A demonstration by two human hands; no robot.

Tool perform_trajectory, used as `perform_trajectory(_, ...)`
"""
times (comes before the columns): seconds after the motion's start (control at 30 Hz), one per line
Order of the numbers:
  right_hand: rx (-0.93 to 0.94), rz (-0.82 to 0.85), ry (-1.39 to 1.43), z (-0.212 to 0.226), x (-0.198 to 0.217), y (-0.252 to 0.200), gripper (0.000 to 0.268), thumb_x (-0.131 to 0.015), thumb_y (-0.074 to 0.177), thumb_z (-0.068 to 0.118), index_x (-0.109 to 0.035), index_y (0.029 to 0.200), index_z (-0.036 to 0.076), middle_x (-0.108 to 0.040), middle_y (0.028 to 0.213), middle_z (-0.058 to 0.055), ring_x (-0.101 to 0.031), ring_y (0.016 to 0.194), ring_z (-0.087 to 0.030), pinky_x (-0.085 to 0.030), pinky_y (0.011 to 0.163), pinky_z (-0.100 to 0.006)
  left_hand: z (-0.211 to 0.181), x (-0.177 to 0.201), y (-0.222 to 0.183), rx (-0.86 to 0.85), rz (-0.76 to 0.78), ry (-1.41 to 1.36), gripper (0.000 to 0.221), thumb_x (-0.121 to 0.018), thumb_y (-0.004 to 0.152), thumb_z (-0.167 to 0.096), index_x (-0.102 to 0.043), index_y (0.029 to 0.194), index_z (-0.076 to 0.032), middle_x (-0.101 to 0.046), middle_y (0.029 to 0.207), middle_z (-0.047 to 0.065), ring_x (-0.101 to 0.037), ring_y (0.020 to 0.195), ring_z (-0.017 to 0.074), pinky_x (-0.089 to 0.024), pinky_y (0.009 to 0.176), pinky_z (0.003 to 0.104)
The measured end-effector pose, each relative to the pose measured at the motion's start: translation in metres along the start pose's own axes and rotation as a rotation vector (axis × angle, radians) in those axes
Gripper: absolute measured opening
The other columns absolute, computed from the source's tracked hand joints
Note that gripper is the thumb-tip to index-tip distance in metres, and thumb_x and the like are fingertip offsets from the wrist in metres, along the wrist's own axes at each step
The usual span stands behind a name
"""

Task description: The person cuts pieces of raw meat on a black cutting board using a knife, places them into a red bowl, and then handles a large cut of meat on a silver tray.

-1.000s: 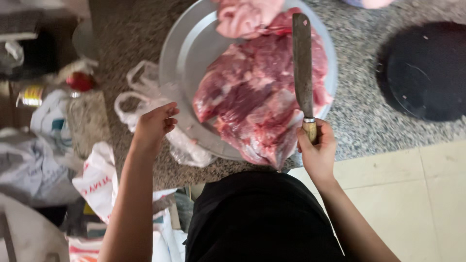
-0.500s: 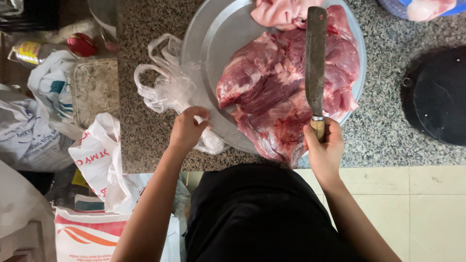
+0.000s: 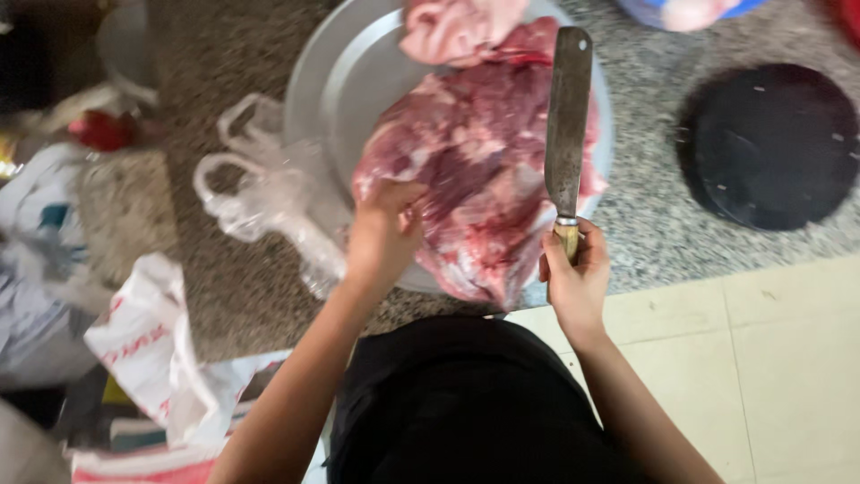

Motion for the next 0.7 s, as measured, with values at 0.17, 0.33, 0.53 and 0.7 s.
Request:
perform_trajectory(0.17, 0.022, -0.14, 0.168, 0.001, 0.05, -0.003, 0.023, -0.057, 0.108, 0.017, -0.051, 0.127, 0.006, -0.058, 0.08, -0.001, -0.051, 0.056, -0.007, -0.041, 0.047, -0.024, -0.032, -0.116, 0.051, -0.3, 0.222, 0.174, 0.031, -0.077, 0.086, -0.012, -0.068, 0.117, -0.014, -0.064, 0.124, 0.008, -0.061, 0.118, 0.032, -0.047, 0.105, 0.049)
perform_trajectory(0.33, 0.195, -0.31, 0.009, -0.008, 0.123, -0.021, 0.023, -0.059, 0.11, 0.013, -0.047, 0.128, 0.005, -0.058, 0.087, -0.002, -0.051, 0.064, -0.007, -0.041, 0.055, -0.023, -0.036, -0.206, 0.109, -0.573, 0.485, 0.466, 0.071, -0.085, 0.066, -0.024, -0.064, 0.134, -0.019, -0.044, 0.148, 0.016, -0.042, 0.137, 0.0425, -0.033, 0.111, 0.061)
perform_trajectory(0.53, 0.197, -0.359, -0.338, -0.036, 0.173, -0.036, 0.024, -0.066, 0.107, 0.006, -0.05, 0.123, 0.002, -0.055, 0.084, -0.001, -0.047, 0.068, -0.006, -0.039, 0.06, -0.022, -0.014, -0.246, 0.141, -0.551, 0.912, 0.675, 0.071, -0.089, 0.068, -0.025, -0.062, 0.132, -0.036, -0.027, 0.163, 0.017, -0.031, 0.145, 0.0482, -0.036, 0.103, 0.064)
perform_trajectory(0.7, 0.079, -0.311, -0.62, -0.02, 0.188, -0.041, 0.026, -0.066, 0.104, 0.01, -0.064, 0.13, 0.007, -0.06, 0.074, -0.001, -0.046, 0.059, -0.009, -0.039, 0.054, -0.026, -0.01, -0.25, 0.156, -0.671, 0.845, 0.647, 0.052, -0.085, 0.075, -0.02, -0.071, 0.124, -0.031, -0.049, 0.148, 0.015, -0.062, 0.114, 0.0366, -0.055, 0.09, 0.047)
Point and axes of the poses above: each hand's wrist, its own y-axis towards the middle knuckle, its own x-axis out of the back of the hand, z = x × y, the point moved 8 cm from there along y, towards the middle knuckle
